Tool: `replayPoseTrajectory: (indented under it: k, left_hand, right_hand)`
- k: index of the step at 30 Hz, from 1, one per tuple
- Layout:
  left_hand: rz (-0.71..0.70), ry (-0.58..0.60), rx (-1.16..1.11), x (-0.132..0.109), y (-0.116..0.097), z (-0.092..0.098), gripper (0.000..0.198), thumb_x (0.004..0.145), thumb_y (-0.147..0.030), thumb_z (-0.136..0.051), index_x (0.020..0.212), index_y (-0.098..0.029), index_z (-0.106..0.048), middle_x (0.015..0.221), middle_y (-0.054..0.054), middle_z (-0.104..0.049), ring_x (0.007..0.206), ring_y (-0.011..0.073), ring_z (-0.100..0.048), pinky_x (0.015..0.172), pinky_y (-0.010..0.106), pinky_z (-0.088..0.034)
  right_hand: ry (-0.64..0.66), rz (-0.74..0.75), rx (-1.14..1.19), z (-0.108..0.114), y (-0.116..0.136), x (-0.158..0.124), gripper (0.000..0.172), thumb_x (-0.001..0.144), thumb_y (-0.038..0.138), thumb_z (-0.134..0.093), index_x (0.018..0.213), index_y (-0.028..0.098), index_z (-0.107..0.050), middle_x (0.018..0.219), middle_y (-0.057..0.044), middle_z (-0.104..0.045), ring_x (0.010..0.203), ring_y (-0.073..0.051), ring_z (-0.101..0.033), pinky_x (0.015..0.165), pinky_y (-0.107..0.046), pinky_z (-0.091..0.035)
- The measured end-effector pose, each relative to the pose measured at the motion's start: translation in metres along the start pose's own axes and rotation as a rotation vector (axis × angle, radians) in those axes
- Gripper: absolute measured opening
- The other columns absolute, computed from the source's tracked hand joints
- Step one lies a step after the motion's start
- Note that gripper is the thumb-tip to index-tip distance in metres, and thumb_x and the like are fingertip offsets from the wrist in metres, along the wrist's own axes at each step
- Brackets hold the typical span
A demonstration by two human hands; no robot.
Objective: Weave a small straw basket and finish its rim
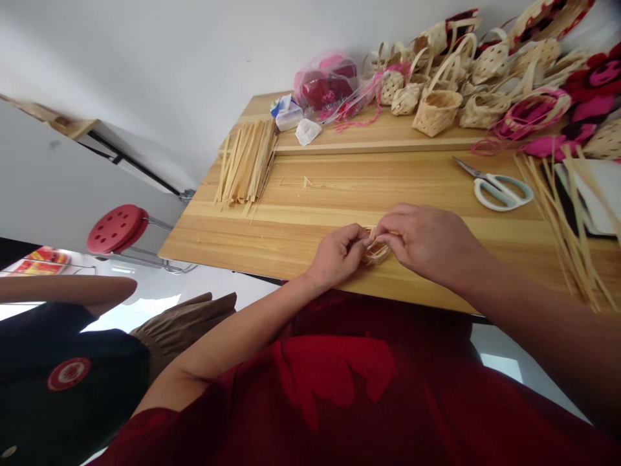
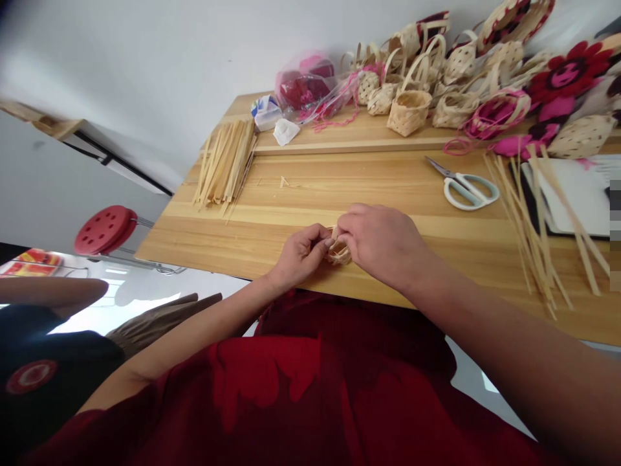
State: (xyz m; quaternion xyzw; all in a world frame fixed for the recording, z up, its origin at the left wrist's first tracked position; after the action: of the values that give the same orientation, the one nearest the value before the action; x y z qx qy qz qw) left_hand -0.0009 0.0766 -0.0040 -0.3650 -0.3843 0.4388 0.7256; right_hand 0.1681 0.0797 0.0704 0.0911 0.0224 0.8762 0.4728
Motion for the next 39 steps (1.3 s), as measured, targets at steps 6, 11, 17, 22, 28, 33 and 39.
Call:
replayPoseTrajectory:
  k: [6, 11, 17, 22, 28, 33, 39]
  left_hand:
    - [0.011, -0.036, -0.006, -0.001, 0.002, 0.000, 0.017, 0.097, -0.031, -0.057, 0.085, -0.019, -0.059, 0.070, -0.003, -0.062, 0.064, 0.0115, -0.054, 0.064, 0.025, -0.042]
    - [0.016, -0.005, -0.092, -0.002, 0.002, -0.002, 0.014, 0.096, -0.029, -0.057, 0.086, -0.019, -0.058, 0.071, -0.003, -0.063, 0.064, 0.0114, -0.058, 0.064, 0.024, -0.045]
    - [-0.030, -0.030, 0.002, -0.003, 0.002, -0.003, 0.013, 0.096, -0.028, -0.057, 0.086, -0.020, -0.055, 0.073, -0.002, -0.061, 0.066, 0.0125, -0.056, 0.065, 0.025, -0.046]
    - [-0.100, -0.021, 0.002, -0.003, 0.000, -0.002, 0.017, 0.096, -0.029, -0.058, 0.082, -0.020, -0.054, 0.072, -0.002, -0.059, 0.066, 0.0117, -0.052, 0.065, 0.025, -0.043]
    - [-0.023, 0.041, -0.014, -0.001, -0.002, 0.006, 0.022, 0.093, -0.034, -0.067, 0.080, -0.019, -0.058, 0.070, -0.003, -0.059, 0.064, 0.0101, -0.050, 0.063, 0.023, -0.040]
    - [-0.008, 0.083, -0.022, 0.001, -0.003, 0.014, 0.020, 0.094, -0.033, -0.066, 0.083, -0.017, -0.064, 0.073, -0.002, -0.063, 0.066, 0.0108, -0.052, 0.066, 0.023, -0.042]
    - [-0.031, 0.224, -0.005, 0.008, -0.009, 0.023, 0.021, 0.096, -0.018, -0.051, 0.091, -0.016, -0.071, 0.087, 0.003, -0.074, 0.082, 0.0144, -0.065, 0.081, 0.027, -0.049]
  right_hand:
    - [-0.018, 0.012, 0.045, -0.001, 0.003, 0.000, 0.020, 0.093, 0.019, -0.057, 0.089, 0.022, -0.077, 0.096, -0.007, -0.077, 0.086, -0.024, -0.068, 0.070, -0.037, -0.041]
    - [-0.034, 0.016, 0.043, 0.000, 0.003, 0.001, 0.017, 0.088, 0.016, -0.059, 0.087, 0.021, -0.075, 0.093, -0.008, -0.077, 0.083, -0.025, -0.068, 0.070, -0.037, -0.042]
    - [0.103, -0.004, 0.007, 0.003, 0.004, 0.012, 0.019, 0.086, 0.014, -0.060, 0.082, 0.024, -0.076, 0.083, -0.006, -0.076, 0.071, -0.022, -0.063, 0.059, -0.035, -0.031]
    - [0.120, -0.057, -0.062, 0.002, 0.005, 0.021, 0.017, 0.086, 0.020, -0.068, 0.069, 0.023, -0.070, 0.074, -0.006, -0.071, 0.060, -0.019, -0.056, 0.054, -0.034, -0.024]
    - [0.030, 0.138, 0.073, -0.003, 0.005, 0.005, 0.021, 0.093, 0.021, -0.061, 0.082, 0.022, -0.079, 0.093, -0.009, -0.077, 0.091, -0.028, -0.069, 0.079, -0.041, -0.049]
    - [-0.497, 0.137, -0.117, 0.005, 0.026, -0.044, 0.012, 0.095, 0.022, -0.070, 0.103, 0.023, -0.079, 0.133, -0.012, -0.073, 0.131, -0.039, -0.058, 0.101, -0.053, -0.043]
    - [-0.286, 0.135, -0.056, -0.021, 0.030, -0.057, 0.026, 0.099, 0.022, -0.066, 0.122, 0.014, -0.074, 0.096, -0.010, -0.073, 0.091, -0.028, -0.063, 0.083, -0.042, -0.046]
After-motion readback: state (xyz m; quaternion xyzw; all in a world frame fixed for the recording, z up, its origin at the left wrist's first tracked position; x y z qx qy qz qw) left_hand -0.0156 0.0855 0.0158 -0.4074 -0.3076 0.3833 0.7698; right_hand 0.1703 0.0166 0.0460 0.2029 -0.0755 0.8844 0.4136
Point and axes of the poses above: each hand's wrist, its own x-axis towards the middle knuckle, its own z-axis out of the back of the hand, y = z × x, the point moved 3 cm from there along x, towards the middle knuckle
